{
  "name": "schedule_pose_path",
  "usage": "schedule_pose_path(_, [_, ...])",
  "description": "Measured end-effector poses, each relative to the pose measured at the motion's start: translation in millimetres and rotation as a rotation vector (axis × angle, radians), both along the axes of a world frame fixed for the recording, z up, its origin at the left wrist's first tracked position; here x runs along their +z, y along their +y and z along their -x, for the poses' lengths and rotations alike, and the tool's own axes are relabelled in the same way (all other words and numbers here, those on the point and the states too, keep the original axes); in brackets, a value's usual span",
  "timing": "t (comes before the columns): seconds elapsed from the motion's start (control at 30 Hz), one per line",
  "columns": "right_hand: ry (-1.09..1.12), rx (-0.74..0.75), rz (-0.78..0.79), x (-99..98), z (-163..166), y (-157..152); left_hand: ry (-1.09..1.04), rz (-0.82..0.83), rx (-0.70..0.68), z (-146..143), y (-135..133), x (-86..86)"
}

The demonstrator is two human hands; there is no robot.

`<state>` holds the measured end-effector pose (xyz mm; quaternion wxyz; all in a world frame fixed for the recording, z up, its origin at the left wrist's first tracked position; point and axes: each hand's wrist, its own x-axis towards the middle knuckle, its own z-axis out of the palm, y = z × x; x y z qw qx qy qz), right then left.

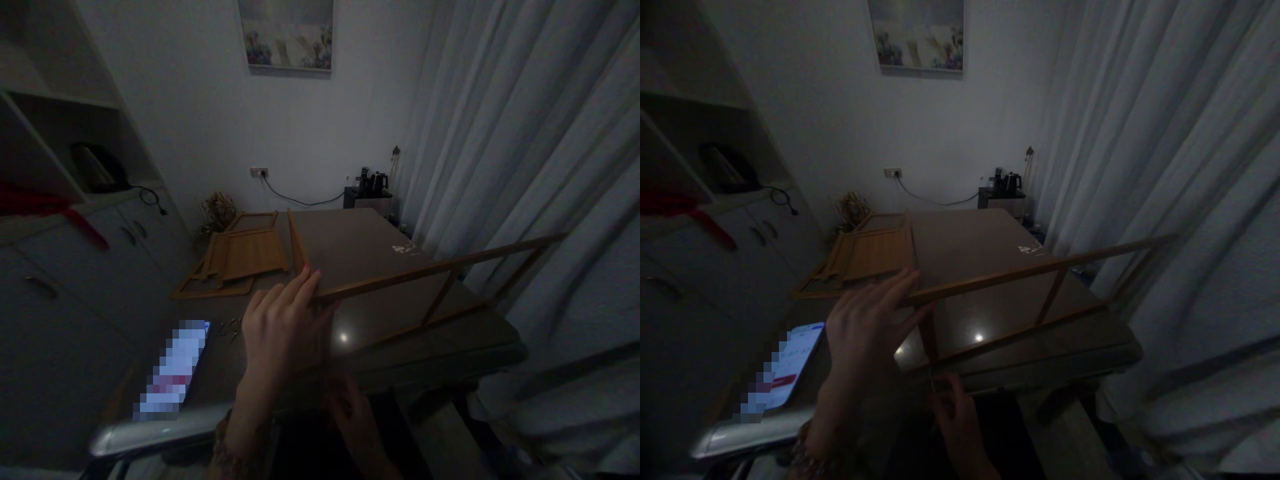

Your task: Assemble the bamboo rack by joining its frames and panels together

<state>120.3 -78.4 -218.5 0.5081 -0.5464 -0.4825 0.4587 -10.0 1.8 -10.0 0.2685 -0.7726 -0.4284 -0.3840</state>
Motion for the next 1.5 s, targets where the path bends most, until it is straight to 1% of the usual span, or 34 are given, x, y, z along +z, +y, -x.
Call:
schedule_pose_path(0.1, [0.101,-0.017,0.074,5.4,3.6,0.3,-0.001,0.006,-0.012,-0.2,-0.3,0.6])
schedule_pose_path(0.23, [0.183,-0.049,0.139,15.6,7.6,-3.2,0.004,0.016,-0.003,-1.0,0.0,0.6])
schedule_pose_path(0.33, [0.191,-0.089,0.134,17.1,10.9,-6.3,0.007,0.004,-0.003,-1.0,0.4,-0.2])
schedule_pose_path(0.43, [0.133,-0.135,0.051,11.5,14.7,-6.6,0.003,-0.011,-0.001,-0.5,0.5,-0.9])
schedule_pose_path(0.5, [0.036,-0.166,-0.022,4.6,16.6,-5.4,-0.001,-0.007,0.000,-0.4,0.4,-0.9])
schedule_pose_path(0.57, [-0.110,-0.210,-0.138,-3.8,17.4,-3.6,-0.001,-0.004,0.000,-0.6,0.2,-0.4])
schedule_pose_path(0.67, [-0.327,-0.250,-0.354,-16.4,15.9,-1.1,0.001,0.009,-0.006,-0.8,-0.2,0.6])
schedule_pose_path(0.73, [-0.404,-0.236,-0.437,-21.8,12.8,0.0,0.001,0.011,-0.005,-0.7,-0.3,0.6])
schedule_pose_path(0.8, [-0.396,-0.217,-0.431,-22.8,8.6,0.7,0.002,0.010,-0.001,-0.5,-0.3,0.1])
schedule_pose_path(0.87, [-0.328,-0.196,-0.352,-19.2,4.0,1.2,0.004,0.012,0.007,-0.4,-0.2,-0.4])
schedule_pose_path(0.97, [-0.215,-0.115,-0.214,-9.2,-1.7,1.3,0.012,0.019,0.011,-0.4,-0.1,-0.5])
schedule_pose_path(1.07, [-0.187,-0.048,-0.167,-0.9,-4.1,0.5,0.021,0.018,0.013,-0.3,-0.4,-0.3])
schedule_pose_path(1.13, [-0.233,-0.019,-0.182,1.2,-4.5,-0.1,0.016,0.015,0.012,-0.4,-0.5,-0.3])
schedule_pose_path(1.3, [-0.444,0.107,-0.344,0.2,-6.2,0.1,-0.002,0.005,-0.001,-0.8,-0.2,-0.1])
schedule_pose_path(1.37, [-0.497,0.126,-0.360,1.1,-6.6,0.4,-0.004,0.012,-0.008,-0.9,-0.2,0.0])
schedule_pose_path(1.5, [-0.422,0.080,-0.337,7.6,-4.6,0.2,0.009,0.014,0.006,-0.5,-0.6,-0.4])
